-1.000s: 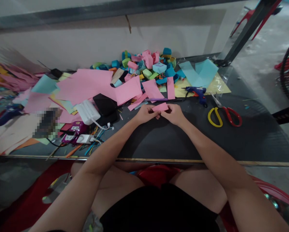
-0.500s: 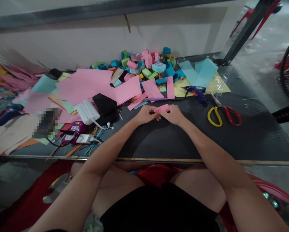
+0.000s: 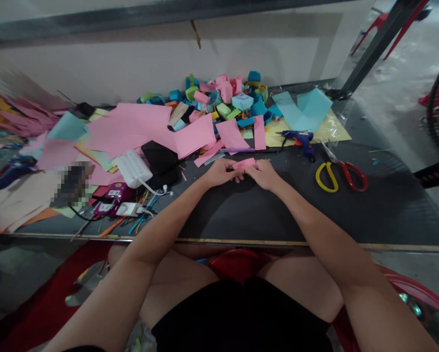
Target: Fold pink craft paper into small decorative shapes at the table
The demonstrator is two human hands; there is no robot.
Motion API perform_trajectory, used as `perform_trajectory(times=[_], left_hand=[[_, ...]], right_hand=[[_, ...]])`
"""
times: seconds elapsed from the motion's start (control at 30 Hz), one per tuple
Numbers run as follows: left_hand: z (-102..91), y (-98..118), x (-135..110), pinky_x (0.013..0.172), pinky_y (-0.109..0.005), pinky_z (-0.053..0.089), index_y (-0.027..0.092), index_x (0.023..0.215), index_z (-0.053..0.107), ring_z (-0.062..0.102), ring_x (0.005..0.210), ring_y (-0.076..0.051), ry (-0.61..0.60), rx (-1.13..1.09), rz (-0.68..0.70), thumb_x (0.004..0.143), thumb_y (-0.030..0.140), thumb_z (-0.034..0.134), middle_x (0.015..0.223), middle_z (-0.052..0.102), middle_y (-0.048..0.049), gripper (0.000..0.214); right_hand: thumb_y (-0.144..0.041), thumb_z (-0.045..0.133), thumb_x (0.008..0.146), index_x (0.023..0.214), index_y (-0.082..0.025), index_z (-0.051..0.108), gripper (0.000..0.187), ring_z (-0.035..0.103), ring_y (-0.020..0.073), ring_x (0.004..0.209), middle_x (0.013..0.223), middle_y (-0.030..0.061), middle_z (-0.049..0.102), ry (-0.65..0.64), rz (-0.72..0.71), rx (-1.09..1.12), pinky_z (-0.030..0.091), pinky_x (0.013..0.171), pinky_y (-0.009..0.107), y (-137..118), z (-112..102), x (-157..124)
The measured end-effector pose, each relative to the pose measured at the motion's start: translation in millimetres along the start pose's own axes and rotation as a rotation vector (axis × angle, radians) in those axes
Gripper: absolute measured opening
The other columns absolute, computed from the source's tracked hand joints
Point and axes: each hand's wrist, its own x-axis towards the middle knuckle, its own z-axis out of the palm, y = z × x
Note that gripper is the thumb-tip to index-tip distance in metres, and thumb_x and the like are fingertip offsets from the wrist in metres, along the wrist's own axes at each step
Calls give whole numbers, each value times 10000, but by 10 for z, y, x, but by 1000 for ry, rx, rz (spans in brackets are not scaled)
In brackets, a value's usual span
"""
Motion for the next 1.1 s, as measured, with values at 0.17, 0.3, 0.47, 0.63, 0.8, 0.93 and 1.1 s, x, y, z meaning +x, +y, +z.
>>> perform_trajectory(times=[0.17, 0.3, 0.47, 0.63, 0.8, 0.93, 1.1], left_hand=[[-35, -51, 31, 510, -201, 444, 122, 785, 714, 641, 549, -72, 102, -127, -69, 879, 306, 713, 774, 764, -74, 206], [-51, -21, 58, 461, -186, 391, 125, 831, 721, 566, 490, -38, 252, -381, -229, 883, 254, 692, 774, 754, -59, 143], [-21, 50, 63, 431, -165, 362, 128, 722, 715, 492, 453, -19, 130, -580, -440, 842, 194, 741, 654, 700, -33, 140], [9, 107, 53, 388, -139, 297, 115, 684, 721, 465, 422, -12, 48, -617, -545, 854, 155, 736, 531, 614, -3, 175], [-24, 105, 46, 386, -143, 292, 115, 638, 703, 442, 420, -8, -7, -582, -560, 846, 139, 739, 542, 615, -9, 213], [-46, 66, 48, 418, -194, 339, 121, 612, 700, 460, 440, -27, -40, -544, -555, 839, 126, 730, 592, 650, -36, 229], [-74, 18, 58, 418, -203, 321, 121, 619, 693, 449, 432, -28, -65, -541, -544, 820, 90, 720, 588, 636, -35, 205]], right_hand=[[-316, 545, 761, 804, -212, 581, 118, 524, 157, 623, 727, 12, 610, 214, -181, 49, 414, 600, 312, 12, -6, -35], [-221, 589, 741, 892, -244, 501, 177, 598, 218, 819, 887, 49, 641, 522, -486, -183, 484, 786, 394, 6, -53, -77], [-134, 581, 791, 827, -260, 463, 177, 609, 208, 798, 812, 18, 657, 423, -675, -415, 472, 800, 377, 9, -25, -87], [-116, 592, 804, 833, -250, 513, 158, 601, 209, 824, 817, 14, 661, 368, -733, -484, 440, 794, 369, 31, -14, -63], [-107, 569, 839, 852, -247, 545, 143, 600, 217, 867, 842, 24, 659, 323, -780, -537, 432, 800, 370, 28, -30, -69], [-107, 547, 864, 836, -253, 535, 149, 597, 215, 875, 855, 26, 661, 274, -825, -614, 434, 805, 367, 1, -25, -73], [-113, 502, 891, 879, -247, 540, 140, 571, 215, 850, 856, 40, 648, 315, -921, -717, 429, 793, 365, -10, -9, -39]])
